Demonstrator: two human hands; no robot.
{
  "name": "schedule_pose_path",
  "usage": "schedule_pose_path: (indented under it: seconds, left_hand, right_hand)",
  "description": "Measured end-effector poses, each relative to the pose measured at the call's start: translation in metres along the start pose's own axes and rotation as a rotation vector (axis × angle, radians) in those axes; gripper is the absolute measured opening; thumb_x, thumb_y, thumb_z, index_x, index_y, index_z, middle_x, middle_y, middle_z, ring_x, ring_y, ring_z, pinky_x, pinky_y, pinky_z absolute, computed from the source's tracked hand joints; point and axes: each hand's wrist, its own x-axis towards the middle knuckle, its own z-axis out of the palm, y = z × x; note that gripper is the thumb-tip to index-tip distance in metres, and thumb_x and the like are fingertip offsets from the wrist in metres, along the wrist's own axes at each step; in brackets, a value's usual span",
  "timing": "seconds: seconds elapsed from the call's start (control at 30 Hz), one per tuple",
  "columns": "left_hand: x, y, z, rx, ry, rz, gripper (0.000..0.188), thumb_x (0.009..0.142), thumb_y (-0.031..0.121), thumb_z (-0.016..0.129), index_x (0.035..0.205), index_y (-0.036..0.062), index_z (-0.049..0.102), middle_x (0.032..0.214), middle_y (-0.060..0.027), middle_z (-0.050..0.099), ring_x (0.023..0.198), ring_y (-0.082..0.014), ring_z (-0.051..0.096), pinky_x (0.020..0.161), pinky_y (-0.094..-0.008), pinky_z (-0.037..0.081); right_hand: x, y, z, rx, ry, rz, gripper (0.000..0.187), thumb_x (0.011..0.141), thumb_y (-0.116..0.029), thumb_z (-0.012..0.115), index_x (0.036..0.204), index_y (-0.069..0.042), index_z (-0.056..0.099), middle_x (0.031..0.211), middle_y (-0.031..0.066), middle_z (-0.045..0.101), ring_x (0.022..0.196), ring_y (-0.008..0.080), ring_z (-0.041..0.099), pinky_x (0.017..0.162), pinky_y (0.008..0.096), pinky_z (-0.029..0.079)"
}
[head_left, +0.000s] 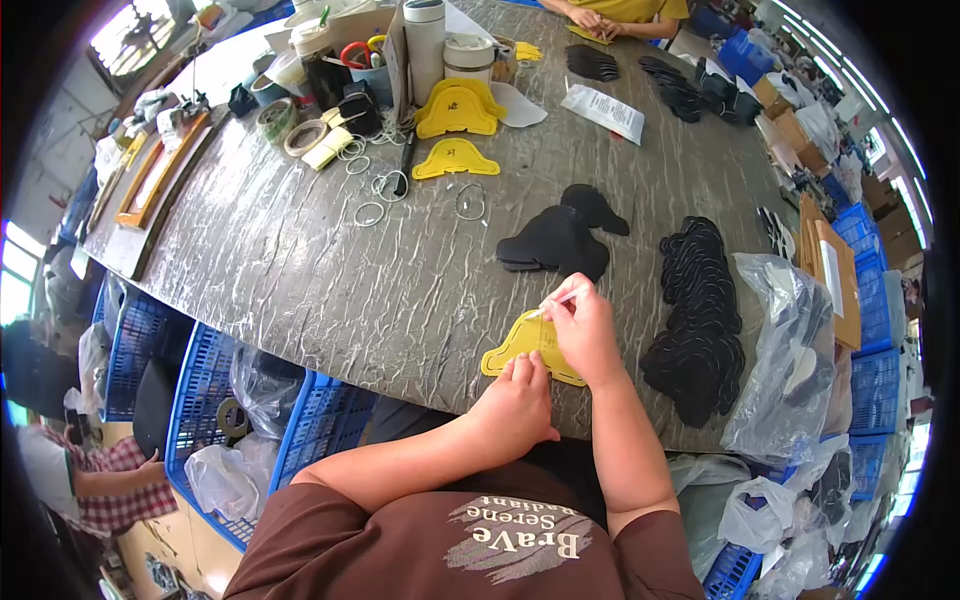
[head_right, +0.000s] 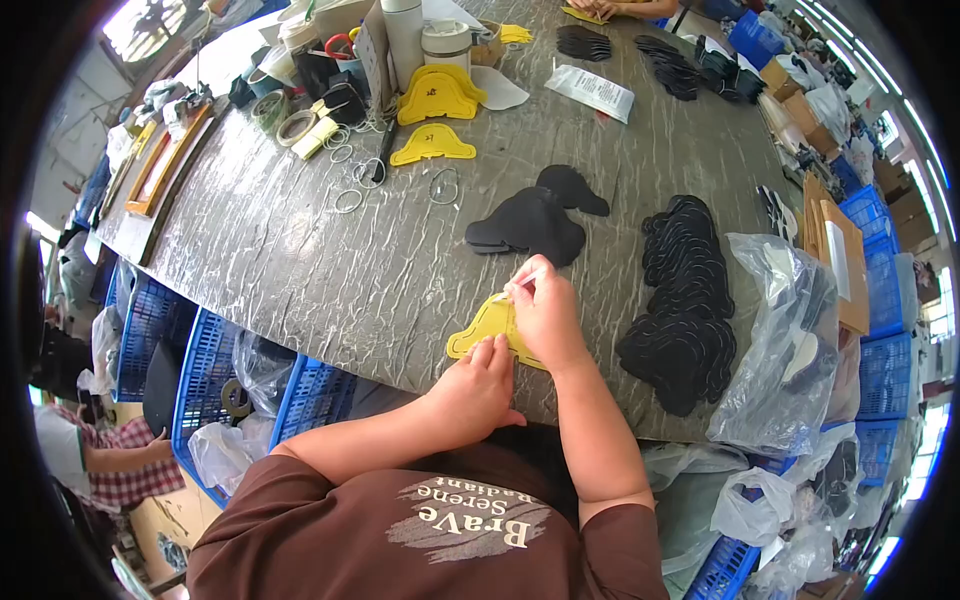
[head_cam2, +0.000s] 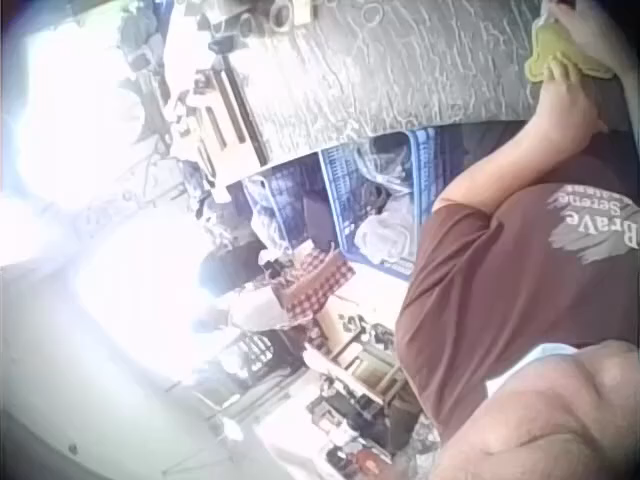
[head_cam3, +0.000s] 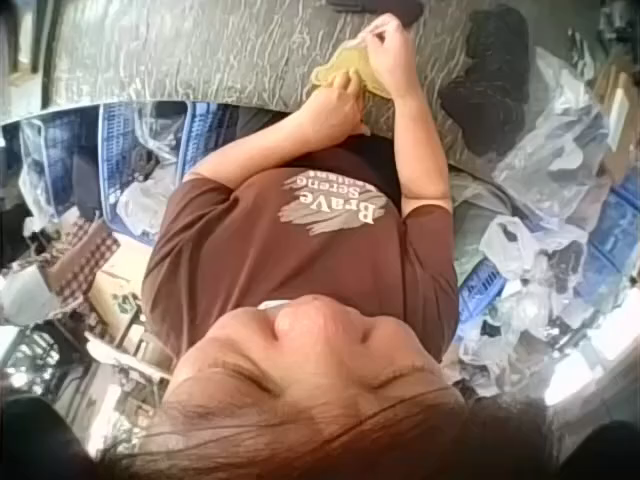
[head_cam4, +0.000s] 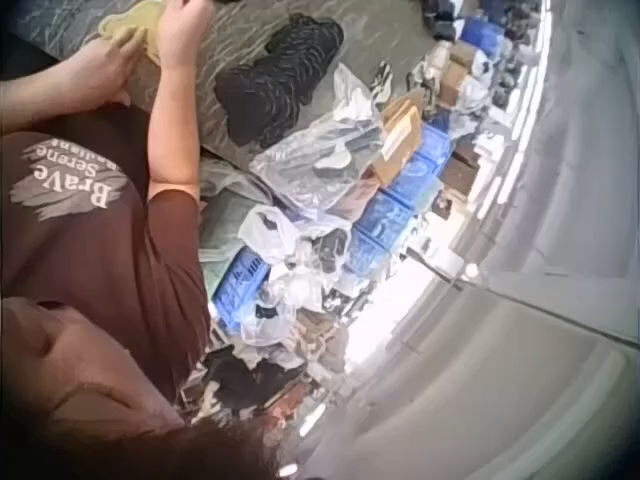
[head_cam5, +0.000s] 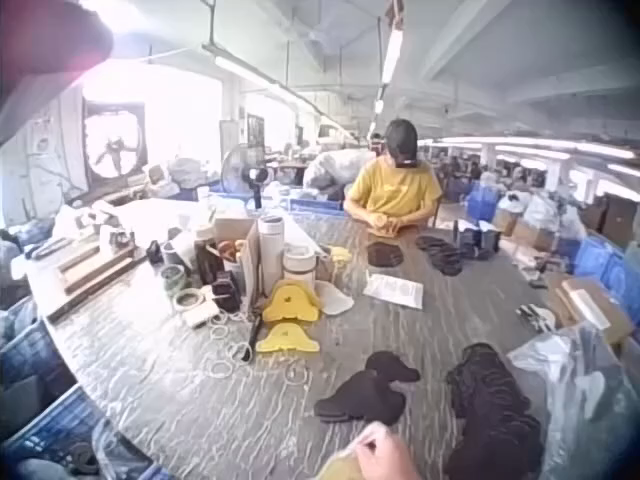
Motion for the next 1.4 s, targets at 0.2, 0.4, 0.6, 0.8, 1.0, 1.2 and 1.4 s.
schedule_pose_path:
  seconds: [0.2, 0.4, 0.6, 0.8, 1.0, 1.2, 1.4]
  left_hand:
    - [-0.001, -0.002, -0.001, -0.005, 0.023, 0.000, 0.082, 0.078, 0.057, 0.062, 0.110, -0.0175, 0.059, 0.122, -0.0332, 0.054, 0.114, -0.0419, 0.053, 0.096, -0.0405, 0.048]
    - [0.000, -0.001, 0.002, -0.010, 0.028, 0.003, 0.081, 0.078, 0.057, 0.062, 0.111, -0.0175, 0.059, 0.122, -0.0334, 0.054, 0.114, -0.0421, 0.052, 0.096, -0.0408, 0.047]
    - [-0.001, -0.001, 0.001, -0.009, 0.015, -0.005, 0.081, 0.079, 0.057, 0.061, 0.111, -0.0173, 0.059, 0.123, -0.0334, 0.053, 0.115, -0.0422, 0.052, 0.097, -0.0407, 0.047]
    - [-0.001, 0.000, 0.001, -0.009, 0.027, 0.000, 0.081, 0.079, 0.057, 0.062, 0.111, -0.0172, 0.059, 0.123, -0.0331, 0.053, 0.116, -0.0425, 0.052, 0.097, -0.0412, 0.047]
    - [-0.001, 0.000, 0.000, -0.007, 0.014, -0.002, 0.081, 0.079, 0.057, 0.062, 0.111, -0.0170, 0.059, 0.124, -0.0333, 0.053, 0.116, -0.0425, 0.052, 0.098, -0.0408, 0.046]
    - [0.000, 0.000, -0.002, -0.011, 0.010, 0.000, 0.081, 0.078, 0.057, 0.062, 0.112, -0.0165, 0.059, 0.124, -0.0329, 0.053, 0.116, -0.0421, 0.051, 0.097, -0.0403, 0.047]
    - [0.000, 0.001, -0.001, -0.004, 0.007, -0.011, 0.081, 0.078, 0.057, 0.062, 0.112, -0.0163, 0.059, 0.125, -0.0329, 0.052, 0.116, -0.0418, 0.051, 0.096, -0.0398, 0.048]
  right_hand:
    - [0.002, -0.005, -0.001, -0.007, 0.005, 0.025, 0.008, 0.088, 0.004, 0.059, 0.086, 0.000, 0.051, 0.073, 0.0077, 0.062, 0.069, 0.0142, 0.063, 0.066, 0.0287, 0.052]
    - [0.000, 0.003, -0.006, -0.051, 0.097, 0.006, 0.009, 0.088, 0.006, 0.056, 0.086, -0.001, 0.050, 0.073, 0.0083, 0.063, 0.069, 0.0144, 0.064, 0.065, 0.0288, 0.052]
    - [-0.001, -0.003, -0.006, -0.003, 0.101, 0.055, 0.010, 0.086, 0.003, 0.061, 0.086, 0.000, 0.051, 0.073, 0.0146, 0.063, 0.068, 0.0261, 0.066, 0.063, 0.0349, 0.051]
    - [-0.004, -0.001, -0.007, 0.049, 0.132, 0.078, 0.010, 0.086, 0.003, 0.061, 0.086, 0.000, 0.051, 0.072, 0.0148, 0.063, 0.069, 0.0267, 0.067, 0.062, 0.0352, 0.050]
    - [-0.004, -0.006, -0.007, -0.096, 0.103, 0.046, 0.010, 0.086, 0.003, 0.060, 0.087, 0.000, 0.051, 0.074, 0.0156, 0.063, 0.068, 0.0272, 0.067, 0.062, 0.0362, 0.051]
    - [-0.009, -0.007, -0.011, -0.014, 0.159, 0.057, 0.009, 0.086, 0.004, 0.059, 0.086, 0.000, 0.051, 0.074, 0.0153, 0.062, 0.068, 0.0274, 0.066, 0.062, 0.0369, 0.050]
    - [-0.016, 0.000, -0.018, -0.102, 0.169, 0.012, 0.009, 0.086, 0.003, 0.059, 0.087, 0.001, 0.051, 0.075, 0.0159, 0.064, 0.068, 0.0272, 0.066, 0.062, 0.0366, 0.051]
